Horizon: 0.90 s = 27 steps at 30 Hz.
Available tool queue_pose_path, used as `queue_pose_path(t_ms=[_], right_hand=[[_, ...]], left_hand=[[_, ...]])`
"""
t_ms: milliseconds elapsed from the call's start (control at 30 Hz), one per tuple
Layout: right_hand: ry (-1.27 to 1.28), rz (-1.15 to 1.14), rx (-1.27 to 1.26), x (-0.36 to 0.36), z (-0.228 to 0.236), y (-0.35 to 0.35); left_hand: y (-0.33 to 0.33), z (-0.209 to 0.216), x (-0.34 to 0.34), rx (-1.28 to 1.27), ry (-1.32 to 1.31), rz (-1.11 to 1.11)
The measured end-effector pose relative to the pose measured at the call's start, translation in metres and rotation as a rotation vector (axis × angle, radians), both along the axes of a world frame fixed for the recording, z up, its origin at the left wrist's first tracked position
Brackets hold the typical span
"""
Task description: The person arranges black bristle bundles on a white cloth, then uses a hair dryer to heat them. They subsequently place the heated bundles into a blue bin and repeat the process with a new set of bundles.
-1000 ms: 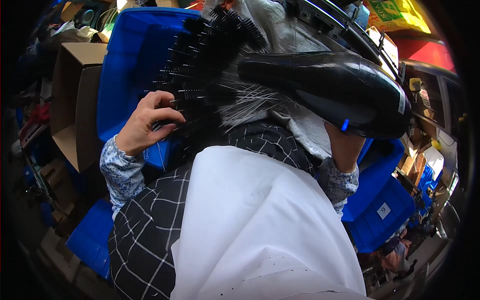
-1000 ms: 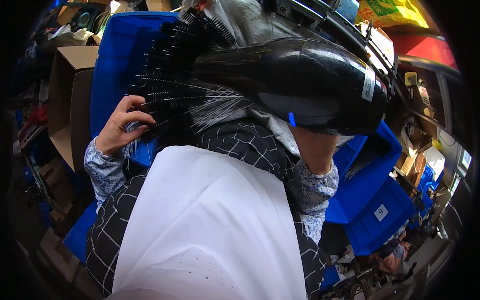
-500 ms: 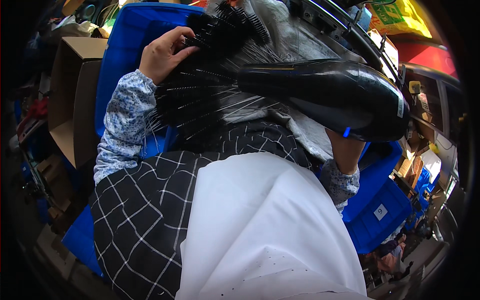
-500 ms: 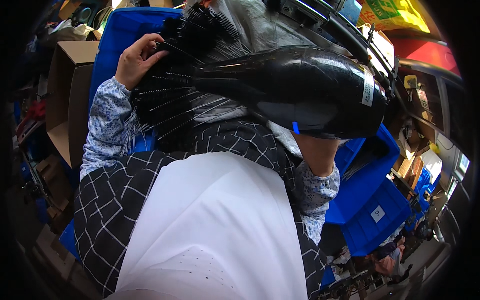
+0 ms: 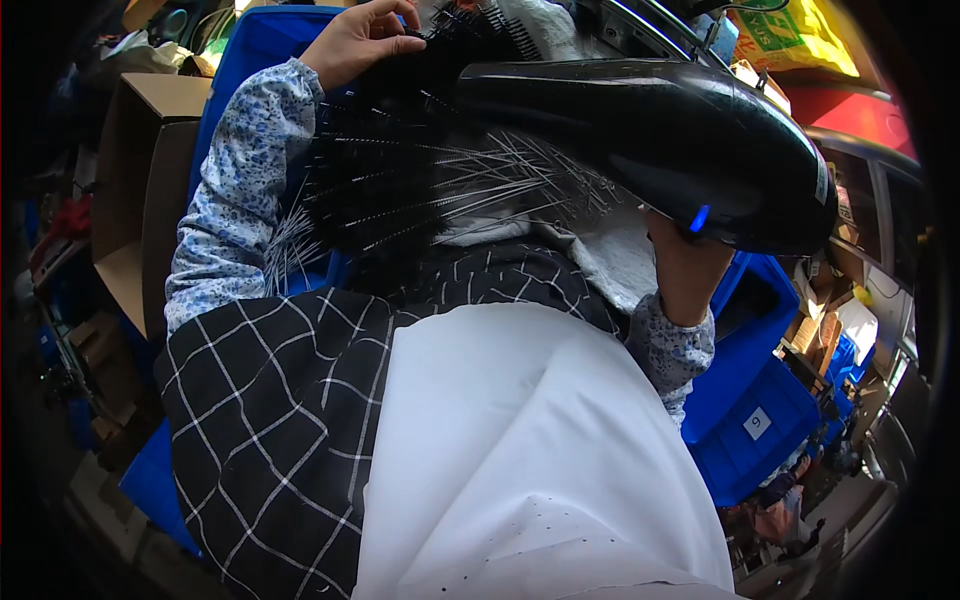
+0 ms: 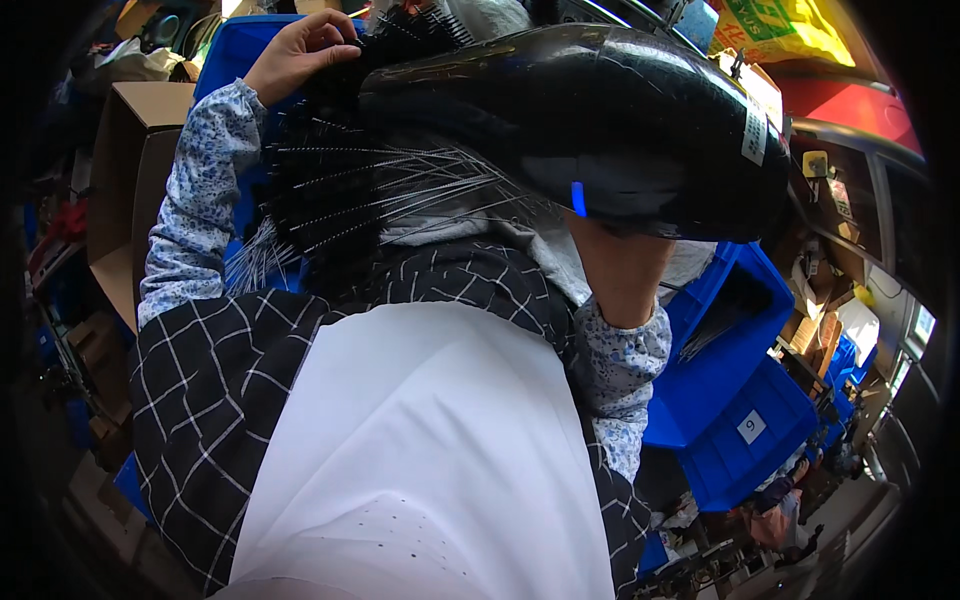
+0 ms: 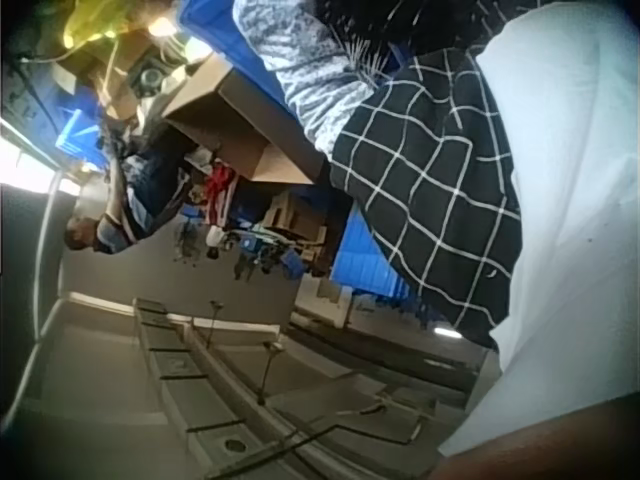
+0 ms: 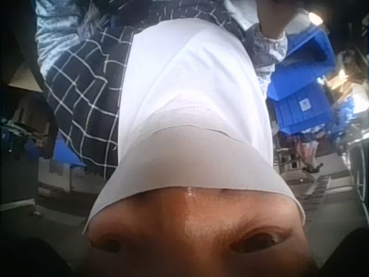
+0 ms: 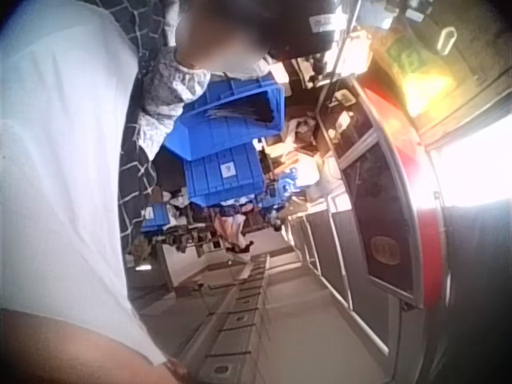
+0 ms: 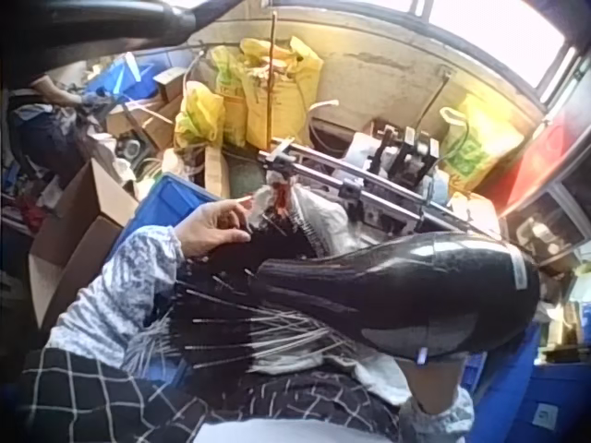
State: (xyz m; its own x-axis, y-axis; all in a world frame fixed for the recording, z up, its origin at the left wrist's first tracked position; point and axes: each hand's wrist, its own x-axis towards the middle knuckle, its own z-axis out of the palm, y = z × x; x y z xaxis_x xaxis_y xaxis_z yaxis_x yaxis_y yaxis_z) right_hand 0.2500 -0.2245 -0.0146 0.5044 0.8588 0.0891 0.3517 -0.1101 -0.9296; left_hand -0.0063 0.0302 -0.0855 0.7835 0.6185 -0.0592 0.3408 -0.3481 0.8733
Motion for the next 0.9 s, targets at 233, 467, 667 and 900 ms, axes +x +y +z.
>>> queue_pose_path(t_ms=[233, 467, 667, 900], right_hand=[[-0.155, 0.083, 0.017, 0.001, -0.001, 0.011], [-0.108, 0.024, 0.06, 0.008, -0.004, -0.001], [-0.136, 0.106, 0.12, 0.007, -0.002, 0.001], [-0.143, 0.066, 0.077, 0.009, -0.005, -0.003]], left_hand=[[0.004, -0.005, -0.027, -0.153, 0.077, 0.02], [-0.027, 0.021, -0.059, 0.039, 0.339, 0.339], [-0.051, 0.009, -0.063, -0.15, 0.334, 0.233], [-0.087, 0.028, -0.063, -0.479, 0.317, 0.124]])
